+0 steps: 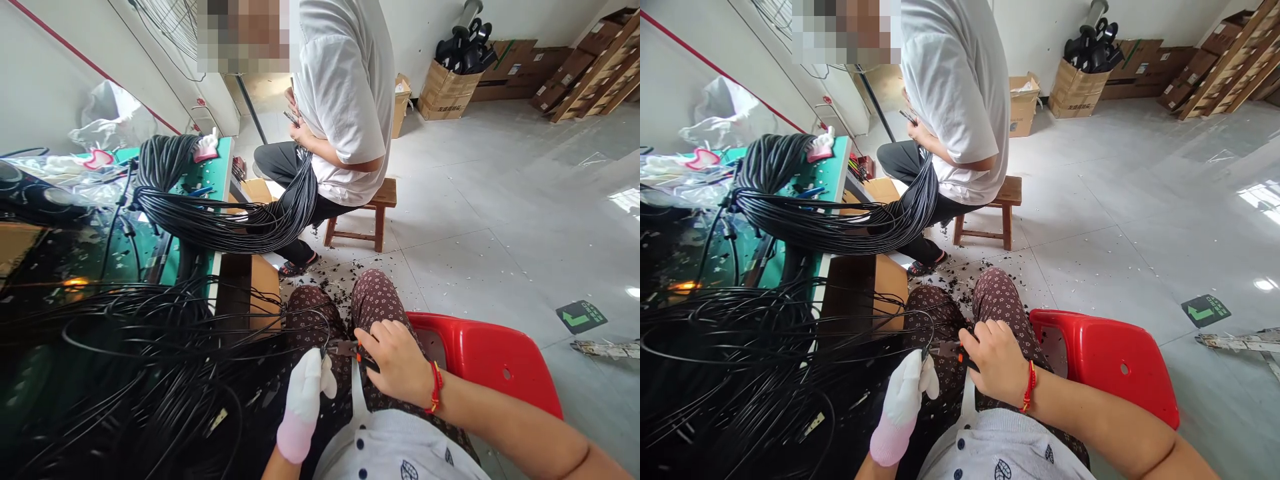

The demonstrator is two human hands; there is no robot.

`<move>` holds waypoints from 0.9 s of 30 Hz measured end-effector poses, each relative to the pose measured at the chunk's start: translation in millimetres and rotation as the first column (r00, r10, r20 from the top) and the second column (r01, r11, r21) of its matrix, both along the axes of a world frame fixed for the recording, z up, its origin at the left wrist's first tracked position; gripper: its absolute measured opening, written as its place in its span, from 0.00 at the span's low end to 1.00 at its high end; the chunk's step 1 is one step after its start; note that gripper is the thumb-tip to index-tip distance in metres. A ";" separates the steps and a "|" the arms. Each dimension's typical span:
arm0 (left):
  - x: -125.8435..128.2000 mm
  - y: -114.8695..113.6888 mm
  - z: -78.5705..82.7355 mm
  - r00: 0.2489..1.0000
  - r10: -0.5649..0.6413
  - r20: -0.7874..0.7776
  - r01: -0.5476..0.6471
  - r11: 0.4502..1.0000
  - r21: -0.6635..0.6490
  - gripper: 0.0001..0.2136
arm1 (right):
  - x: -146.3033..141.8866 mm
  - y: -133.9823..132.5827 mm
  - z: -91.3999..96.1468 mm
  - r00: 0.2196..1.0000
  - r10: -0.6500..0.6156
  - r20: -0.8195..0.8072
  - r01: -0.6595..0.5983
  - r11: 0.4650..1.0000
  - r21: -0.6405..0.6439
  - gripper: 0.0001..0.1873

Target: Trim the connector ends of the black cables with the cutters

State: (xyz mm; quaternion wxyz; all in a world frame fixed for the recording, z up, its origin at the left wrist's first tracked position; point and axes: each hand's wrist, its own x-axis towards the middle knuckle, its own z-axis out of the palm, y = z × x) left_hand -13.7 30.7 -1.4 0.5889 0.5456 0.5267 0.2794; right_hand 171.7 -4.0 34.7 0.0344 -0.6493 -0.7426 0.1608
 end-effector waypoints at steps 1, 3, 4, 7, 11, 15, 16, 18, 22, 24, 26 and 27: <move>-0.1 0.9 0.9 1.000 -0.023 -0.004 0.023 1.000 -0.016 0.21 | 3.1 1.9 2.1 1.000 0.026 0.014 -0.026 1.000 -0.002 0.24; 0.1 3.2 4.5 0.997 -0.081 -0.014 0.079 0.994 -0.069 0.22 | 9.7 5.7 6.6 0.995 0.090 0.036 -0.090 0.996 -0.014 0.25; 0.6 4.3 6.8 0.995 -0.096 -0.023 0.093 0.991 -0.093 0.22 | 12.9 7.2 8.9 0.991 0.123 0.045 -0.122 0.992 -0.022 0.26; 2.1 7.1 11.9 0.991 -0.127 -0.036 0.120 0.982 -0.146 0.23 | 20.0 9.6 13.8 0.979 0.194 0.056 -0.192 0.981 -0.040 0.27; 1.2 7.7 7.9 0.981 -0.193 -0.033 0.187 0.971 -0.149 0.22 | 22.0 10.1 14.7 0.975 0.216 0.048 -0.213 0.975 -0.061 0.27; -5.0 8.2 1.2 0.964 -0.266 -0.020 0.262 0.958 -0.114 0.21 | 23.1 11.8 13.6 0.975 0.221 0.008 -0.219 0.972 -0.083 0.27; -6.9 8.9 0.9 0.956 -0.294 -0.017 0.291 0.951 -0.107 0.20 | 24.1 12.4 13.7 0.975 0.221 -0.012 -0.221 0.971 -0.094 0.26; -10.5 10.8 1.6 0.931 -0.363 -0.019 0.360 0.928 -0.094 0.20 | 27.0 13.7 14.5 0.972 0.226 -0.064 -0.232 0.965 -0.125 0.25; -14.2 13.0 3.2 0.873 -0.484 -0.066 0.479 0.875 -0.073 0.20 | 33.0 15.5 17.4 0.958 0.239 -0.161 -0.270 0.939 -0.213 0.22; -14.5 12.6 3.0 0.854 -0.512 -0.092 0.509 0.859 -0.063 0.20 | 35.0 15.5 17.4 0.951 0.208 -0.228 -0.269 0.921 -0.280 0.17; -14.2 12.0 3.0 0.844 -0.524 -0.117 0.523 0.851 -0.041 0.19 | 36.8 14.5 14.4 0.929 0.124 -0.350 -0.259 0.892 -0.371 0.10; -13.9 11.9 3.3 0.841 -0.525 -0.128 0.528 0.849 -0.018 0.18 | 37.8 13.5 11.4 0.897 0.052 -0.439 -0.264 0.860 -0.438 0.09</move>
